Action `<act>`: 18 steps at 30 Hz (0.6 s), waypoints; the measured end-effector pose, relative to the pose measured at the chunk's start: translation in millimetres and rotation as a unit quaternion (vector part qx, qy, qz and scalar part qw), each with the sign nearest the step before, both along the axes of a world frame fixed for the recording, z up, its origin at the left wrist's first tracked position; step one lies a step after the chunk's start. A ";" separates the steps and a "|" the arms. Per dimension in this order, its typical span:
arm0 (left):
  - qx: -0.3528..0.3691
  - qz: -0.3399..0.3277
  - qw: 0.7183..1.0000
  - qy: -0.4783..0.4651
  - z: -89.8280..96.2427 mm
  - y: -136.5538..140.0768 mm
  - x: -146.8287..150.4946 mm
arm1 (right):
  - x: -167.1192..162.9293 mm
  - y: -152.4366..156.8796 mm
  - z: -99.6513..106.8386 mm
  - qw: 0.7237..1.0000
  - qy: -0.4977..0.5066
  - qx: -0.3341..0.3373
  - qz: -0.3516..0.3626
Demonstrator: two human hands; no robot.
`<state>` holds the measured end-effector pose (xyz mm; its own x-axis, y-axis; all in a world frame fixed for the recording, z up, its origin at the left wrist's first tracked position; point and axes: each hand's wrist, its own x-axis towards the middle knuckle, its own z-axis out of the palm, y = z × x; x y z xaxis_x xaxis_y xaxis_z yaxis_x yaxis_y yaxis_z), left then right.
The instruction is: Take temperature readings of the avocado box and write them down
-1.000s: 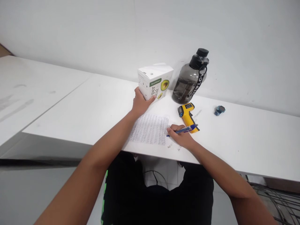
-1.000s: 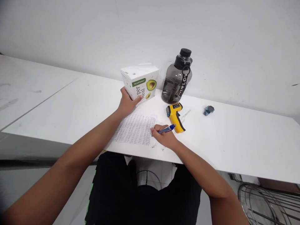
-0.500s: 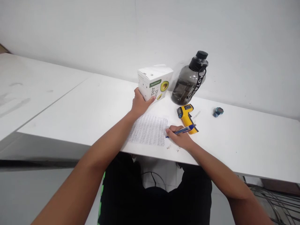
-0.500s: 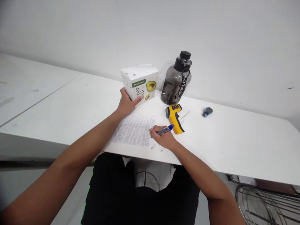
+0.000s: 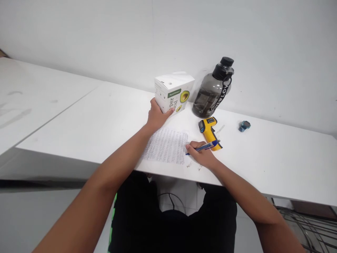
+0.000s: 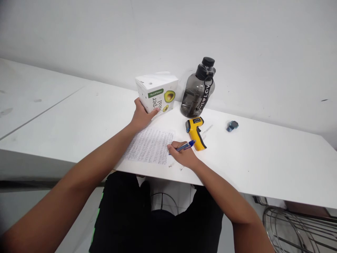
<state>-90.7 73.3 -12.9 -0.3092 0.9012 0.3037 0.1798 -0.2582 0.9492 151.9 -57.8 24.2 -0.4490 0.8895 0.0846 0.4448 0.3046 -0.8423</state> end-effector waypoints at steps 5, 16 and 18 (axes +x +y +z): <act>-0.002 -0.004 1.000 -0.002 1.0 -0.7 -0.7 | -0.4 -1.5 2.0 1.000 0.001 0.007 -0.017; -0.018 0.002 0.999 0.040 7.4 -5.2 0.5 | 1.0 -0.7 -0.3 1.000 -0.006 -0.005 0.018; -0.029 0.003 0.998 0.050 9.0 -6.6 0.5 | 3.8 0.6 0.0 1.000 0.000 -0.012 0.003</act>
